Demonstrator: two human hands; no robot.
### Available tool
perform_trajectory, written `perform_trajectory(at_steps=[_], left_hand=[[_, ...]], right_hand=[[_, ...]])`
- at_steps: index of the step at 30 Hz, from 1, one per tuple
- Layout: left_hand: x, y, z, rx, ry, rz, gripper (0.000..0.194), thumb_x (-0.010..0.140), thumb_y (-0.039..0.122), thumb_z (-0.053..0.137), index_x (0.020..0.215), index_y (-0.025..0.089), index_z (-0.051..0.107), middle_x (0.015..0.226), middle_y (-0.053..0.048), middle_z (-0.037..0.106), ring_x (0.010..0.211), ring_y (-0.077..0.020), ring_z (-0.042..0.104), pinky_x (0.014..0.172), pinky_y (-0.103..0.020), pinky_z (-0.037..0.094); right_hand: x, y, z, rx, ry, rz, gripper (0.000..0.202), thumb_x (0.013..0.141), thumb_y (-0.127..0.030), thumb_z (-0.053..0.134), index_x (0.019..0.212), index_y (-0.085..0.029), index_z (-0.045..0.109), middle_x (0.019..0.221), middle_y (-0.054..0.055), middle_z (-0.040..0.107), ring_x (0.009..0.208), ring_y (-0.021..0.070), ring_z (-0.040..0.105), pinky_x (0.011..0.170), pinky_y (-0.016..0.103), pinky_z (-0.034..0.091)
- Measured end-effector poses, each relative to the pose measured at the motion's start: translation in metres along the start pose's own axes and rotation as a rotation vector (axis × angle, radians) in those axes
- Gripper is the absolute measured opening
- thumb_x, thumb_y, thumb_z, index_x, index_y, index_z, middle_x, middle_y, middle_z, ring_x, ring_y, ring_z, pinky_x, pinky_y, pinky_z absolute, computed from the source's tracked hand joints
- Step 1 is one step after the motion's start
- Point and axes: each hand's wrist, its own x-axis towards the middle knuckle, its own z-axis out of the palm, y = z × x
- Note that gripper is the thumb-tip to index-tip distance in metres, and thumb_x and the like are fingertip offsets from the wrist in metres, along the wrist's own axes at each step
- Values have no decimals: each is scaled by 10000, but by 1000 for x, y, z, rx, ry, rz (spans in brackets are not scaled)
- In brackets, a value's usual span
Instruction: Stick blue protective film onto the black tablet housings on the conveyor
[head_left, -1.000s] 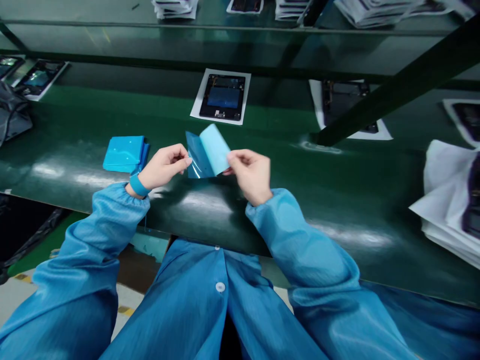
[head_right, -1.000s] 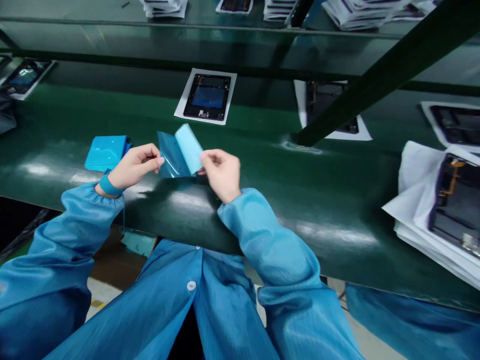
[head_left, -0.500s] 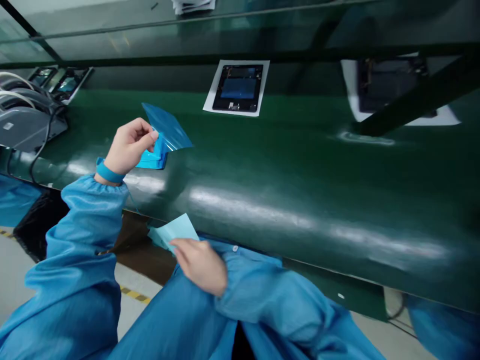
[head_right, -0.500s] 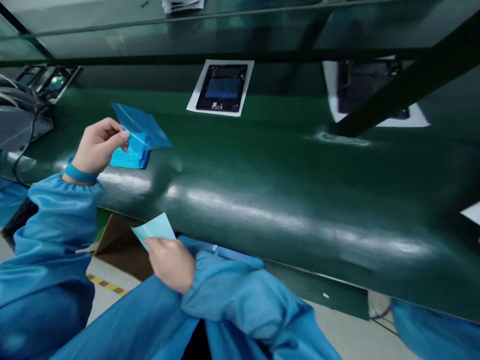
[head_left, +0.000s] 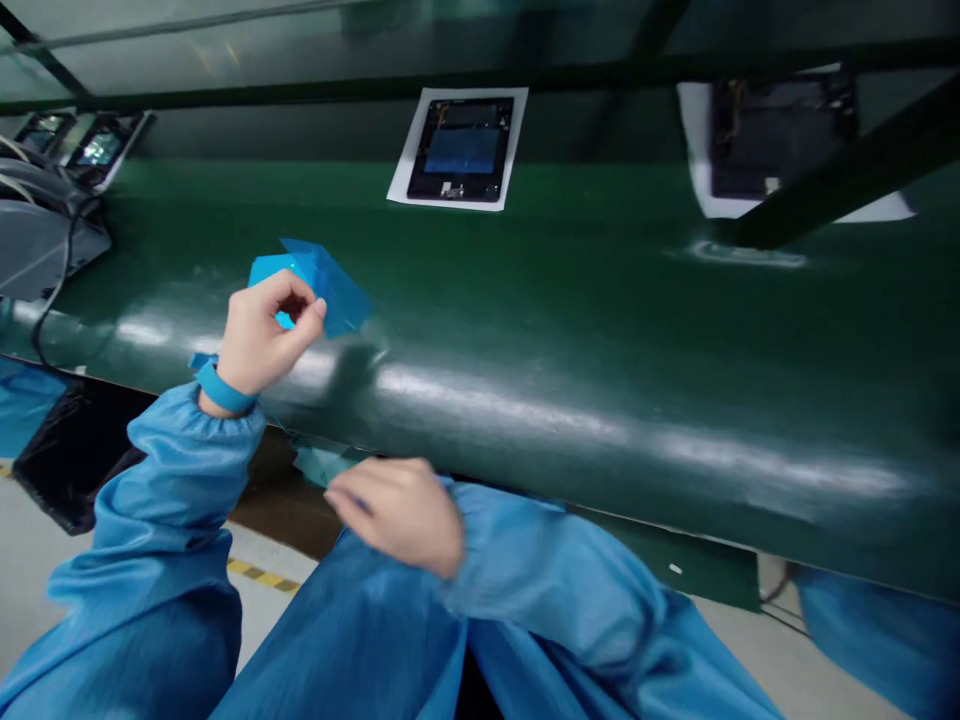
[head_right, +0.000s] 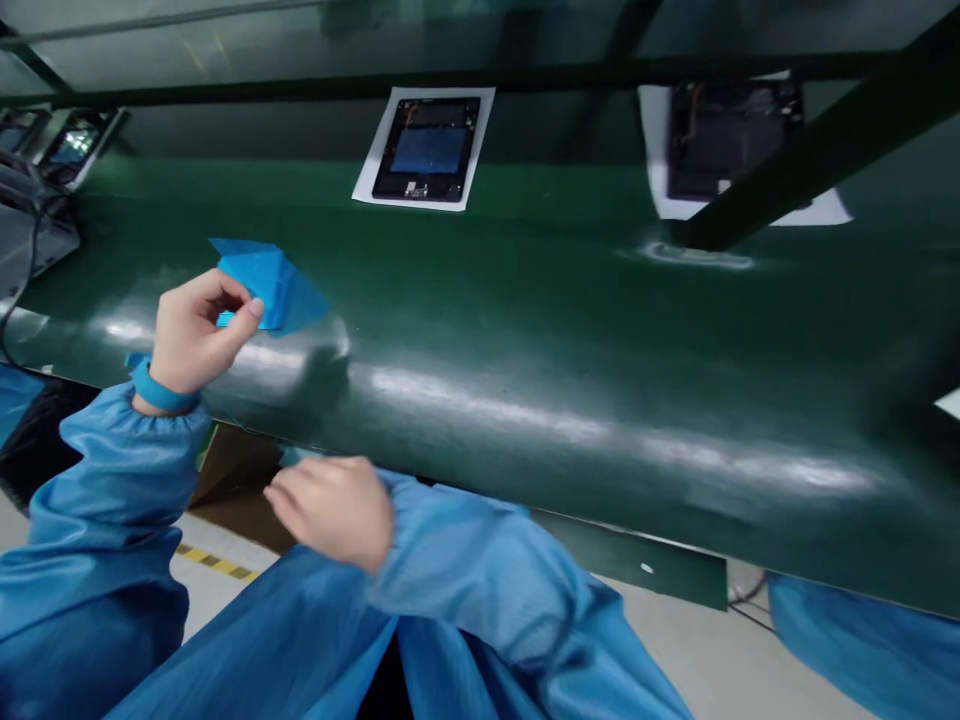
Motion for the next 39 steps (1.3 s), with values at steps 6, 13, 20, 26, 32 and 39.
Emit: perform_trajectory(at_steps=[6, 13, 20, 26, 32, 39], left_hand=[[-17, 66, 69, 216, 30, 348, 131, 880, 202, 566, 755, 213, 527, 696, -19, 589, 670, -162, 549, 634, -317, 418], [-6, 90, 108, -94, -109, 373, 99, 951, 270, 586, 883, 197, 593, 805, -30, 631, 763, -163, 599, 717, -312, 508], [15, 52, 87, -121, 125, -69, 429, 880, 433, 727, 1223, 204, 608, 1157, -106, 656, 962, -199, 643, 820, -350, 557], [29, 39, 96, -498, -224, -215, 358, 868, 533, 728, 837, 194, 615, 567, 25, 587, 452, -97, 540, 455, -231, 452], [32, 51, 109, -543, -200, -230, 324, 849, 488, 761, 813, 198, 619, 537, 43, 578, 408, -97, 542, 403, -220, 441], [44, 53, 125, -561, -316, -258, 403, 834, 564, 764, 901, 188, 636, 621, 11, 636, 477, -107, 600, 465, -222, 518]], right_hand=[[24, -5, -146, 169, 318, 131, 600, 895, -579, 678, 1374, -222, 629, 1313, 102, 693, 1016, 220, 705, 814, 345, 596], [28, 18, -171, 243, 265, 98, 450, 911, -620, 652, 763, -195, 664, 743, 3, 629, 754, 145, 627, 769, 293, 570], [21, 41, -185, 572, 359, 156, 372, 877, -570, 725, 918, -200, 727, 852, 26, 722, 780, 153, 706, 743, 315, 625], [15, 48, -202, 488, 444, 255, 399, 797, -552, 809, 937, -183, 750, 835, 26, 738, 732, 146, 716, 660, 282, 636], [6, 63, -214, 426, 494, 266, 413, 729, -524, 870, 860, -153, 744, 626, 4, 682, 532, 126, 648, 525, 265, 603], [-4, 73, -230, 390, 570, 227, 388, 721, -512, 878, 839, -163, 756, 620, 1, 685, 519, 126, 640, 535, 271, 591]])
